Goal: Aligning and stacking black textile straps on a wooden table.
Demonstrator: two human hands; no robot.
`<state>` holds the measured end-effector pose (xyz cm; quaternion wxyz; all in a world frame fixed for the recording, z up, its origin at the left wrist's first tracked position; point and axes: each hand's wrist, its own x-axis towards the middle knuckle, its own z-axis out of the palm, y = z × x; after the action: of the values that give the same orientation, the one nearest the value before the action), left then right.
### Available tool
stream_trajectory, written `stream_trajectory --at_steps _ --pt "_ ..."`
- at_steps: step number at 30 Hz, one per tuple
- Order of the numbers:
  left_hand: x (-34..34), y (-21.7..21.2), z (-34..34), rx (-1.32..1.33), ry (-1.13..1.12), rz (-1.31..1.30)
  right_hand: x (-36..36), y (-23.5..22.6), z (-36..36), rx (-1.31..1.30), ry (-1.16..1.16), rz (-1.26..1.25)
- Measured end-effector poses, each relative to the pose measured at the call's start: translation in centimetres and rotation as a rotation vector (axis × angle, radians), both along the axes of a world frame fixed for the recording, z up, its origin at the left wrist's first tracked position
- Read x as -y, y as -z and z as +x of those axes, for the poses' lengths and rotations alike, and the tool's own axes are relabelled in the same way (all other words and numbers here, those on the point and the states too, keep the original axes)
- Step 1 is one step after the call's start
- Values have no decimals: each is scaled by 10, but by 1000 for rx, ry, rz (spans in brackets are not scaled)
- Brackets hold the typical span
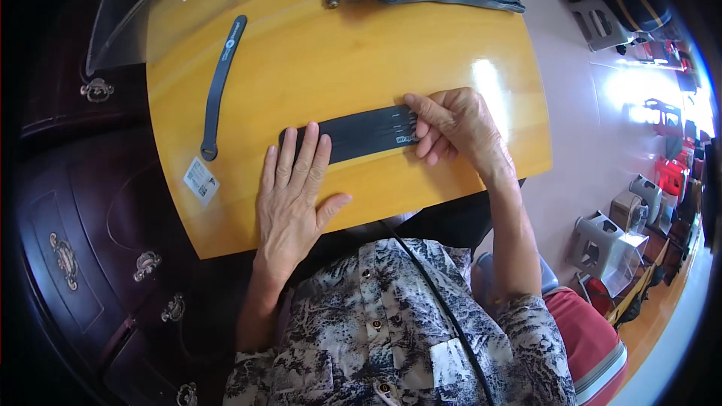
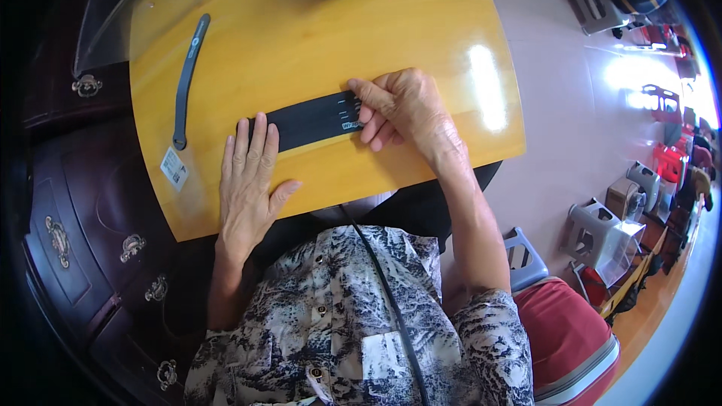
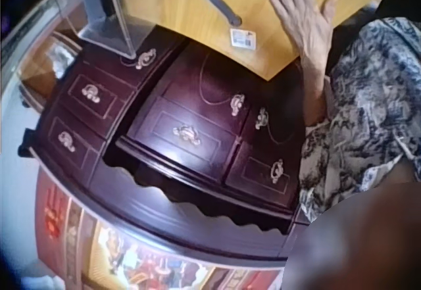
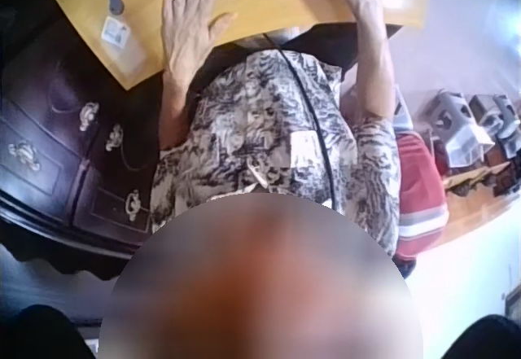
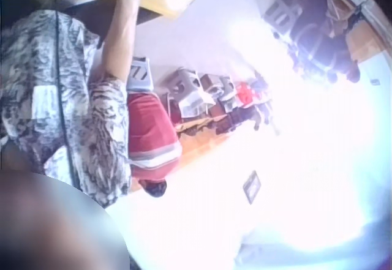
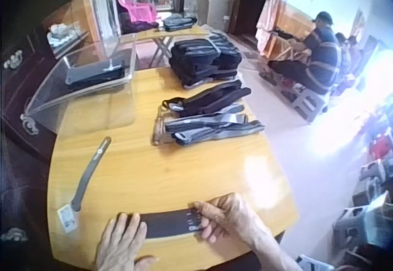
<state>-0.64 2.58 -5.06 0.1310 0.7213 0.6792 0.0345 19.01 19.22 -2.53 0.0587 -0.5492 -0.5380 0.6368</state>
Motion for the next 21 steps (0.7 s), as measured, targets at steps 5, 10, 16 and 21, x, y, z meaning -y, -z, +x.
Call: stream_trajectory --at_steps 5,10,16,21 --pt "30 2 -23 -6 -78 11 5 4 0 -22 -32 95" --pt "44 -2 -27 20 -230 173 16 13 17 -154 -61 265" --pt "-15 -8 -15 150 -116 395 34 -6 4 16 -218 956" --pt "-59 22 -10 101 33 370 2 47 -18 207 -418 1695"
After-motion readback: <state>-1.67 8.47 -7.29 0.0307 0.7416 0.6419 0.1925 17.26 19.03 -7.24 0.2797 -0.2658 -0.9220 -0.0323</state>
